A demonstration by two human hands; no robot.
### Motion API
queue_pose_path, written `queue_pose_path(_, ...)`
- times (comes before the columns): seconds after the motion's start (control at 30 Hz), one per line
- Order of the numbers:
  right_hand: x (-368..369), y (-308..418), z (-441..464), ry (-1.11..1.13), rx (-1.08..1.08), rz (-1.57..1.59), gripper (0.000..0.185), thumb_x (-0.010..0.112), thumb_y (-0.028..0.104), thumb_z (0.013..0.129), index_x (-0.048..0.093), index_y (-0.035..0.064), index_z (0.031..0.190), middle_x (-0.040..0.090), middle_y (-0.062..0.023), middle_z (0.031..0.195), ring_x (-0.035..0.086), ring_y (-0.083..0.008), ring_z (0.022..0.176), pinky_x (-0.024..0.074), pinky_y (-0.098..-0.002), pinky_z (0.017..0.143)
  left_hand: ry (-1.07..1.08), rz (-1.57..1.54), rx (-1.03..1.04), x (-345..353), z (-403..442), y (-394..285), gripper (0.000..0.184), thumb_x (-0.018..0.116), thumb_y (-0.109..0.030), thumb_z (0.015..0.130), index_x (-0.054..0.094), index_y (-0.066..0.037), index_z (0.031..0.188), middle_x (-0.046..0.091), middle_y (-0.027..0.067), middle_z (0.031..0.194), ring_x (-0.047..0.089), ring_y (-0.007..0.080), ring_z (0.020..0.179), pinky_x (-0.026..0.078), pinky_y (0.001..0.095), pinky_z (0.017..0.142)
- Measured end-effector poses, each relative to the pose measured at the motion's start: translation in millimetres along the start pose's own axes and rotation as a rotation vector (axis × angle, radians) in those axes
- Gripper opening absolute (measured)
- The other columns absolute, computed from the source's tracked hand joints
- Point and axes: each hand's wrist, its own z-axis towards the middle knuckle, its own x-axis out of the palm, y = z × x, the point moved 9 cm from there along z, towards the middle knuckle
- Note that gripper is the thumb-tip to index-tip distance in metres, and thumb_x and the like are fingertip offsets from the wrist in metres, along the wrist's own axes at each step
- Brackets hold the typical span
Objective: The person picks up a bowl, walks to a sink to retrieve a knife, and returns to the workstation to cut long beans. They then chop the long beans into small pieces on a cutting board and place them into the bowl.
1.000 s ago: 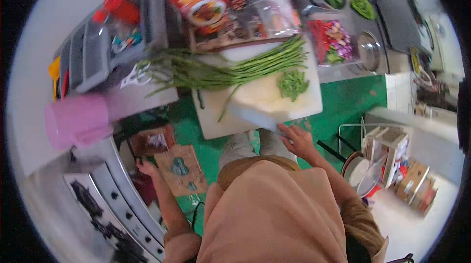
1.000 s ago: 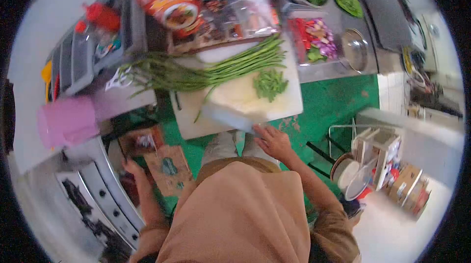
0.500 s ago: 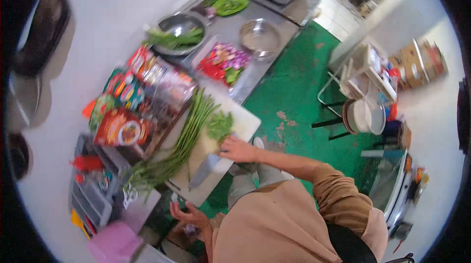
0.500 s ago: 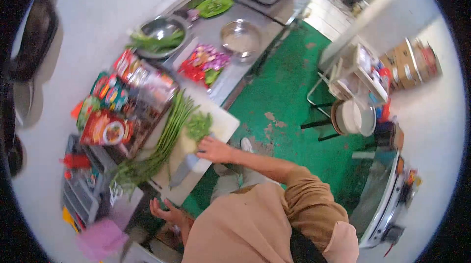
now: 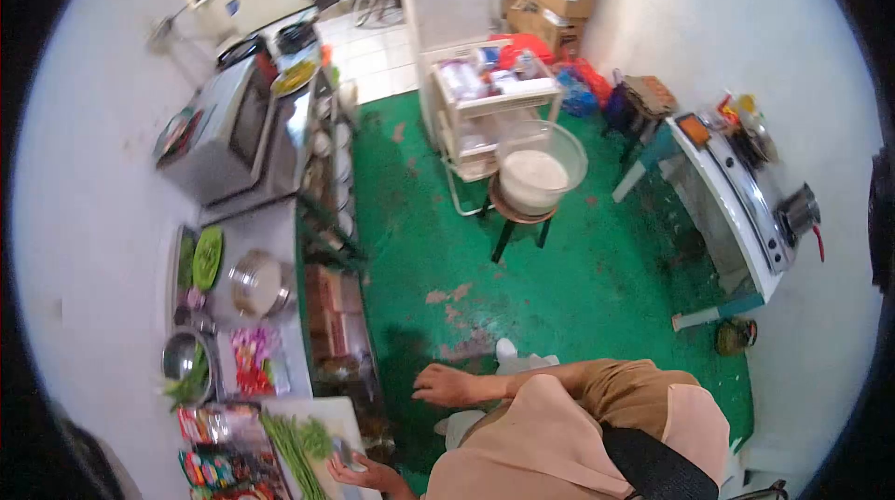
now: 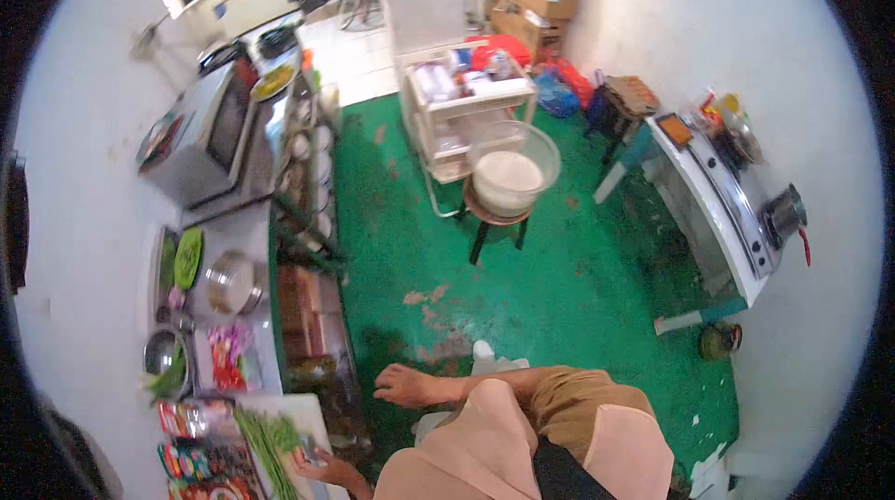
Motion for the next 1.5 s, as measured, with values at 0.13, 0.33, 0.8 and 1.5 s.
queue_pose_path(0.13,-50,-136,-110,0.392,0.584,-0.097,0.027,0.062,0.017,0.076,0.065,0.0081,0.101,0.064,-0.0147,0.101,0.063,-0.0326,0.097,0.0503,-0.0472,0.081,0.173,0.026,0.176,76,3,-77,0.044,0.051,-0.033,0.098,0.05,0.004,0.123,0.04,0.02,0.135,0.044,0.0381,0.121,0.037,0.0502,0.1)
queue_pose_path(0.33,-98,-240,-267,0.539,1.063,-0.128,0.021,0.056,0.016,0.082,0.064,0.0081,0.099,0.067,-0.0178,0.095,0.066,-0.036,0.089,0.0516,-0.0525,0.072,0.419,0.307,0.281,155,-10,-101,0.045,0.051,-0.032,0.096,0.05,-0.002,0.128,0.033,0.022,0.147,0.039,0.0419,0.129,0.033,0.0516,0.104)
queue_pose_path(0.8,-10,-186,-164,0.68,0.756,0.11,0.026,0.059,0.024,0.087,0.063,0.0116,0.11,0.067,-0.0149,0.1,0.063,-0.0363,0.097,0.0513,-0.0504,0.077,0.396,0.384,0.14,109,-31,52,0.055,0.059,-0.024,0.091,0.042,0.004,0.136,0.035,0.0272,0.146,0.031,0.0421,0.136,0.025,0.0499,0.112)
queue_pose_path(1.5,69,-139,294,-0.41,0.835,0.671,0.051,0.063,0.03,0.091,0.046,-0.0008,0.128,0.061,-0.0147,0.102,0.062,-0.0213,0.081,0.0557,-0.0326,0.059,-0.013,-0.043,-0.37,-55,-13,142,0.036,0.058,-0.009,0.089,0.053,-0.002,0.125,0.042,0.0175,0.142,0.039,0.0354,0.131,0.032,0.0468,0.108)
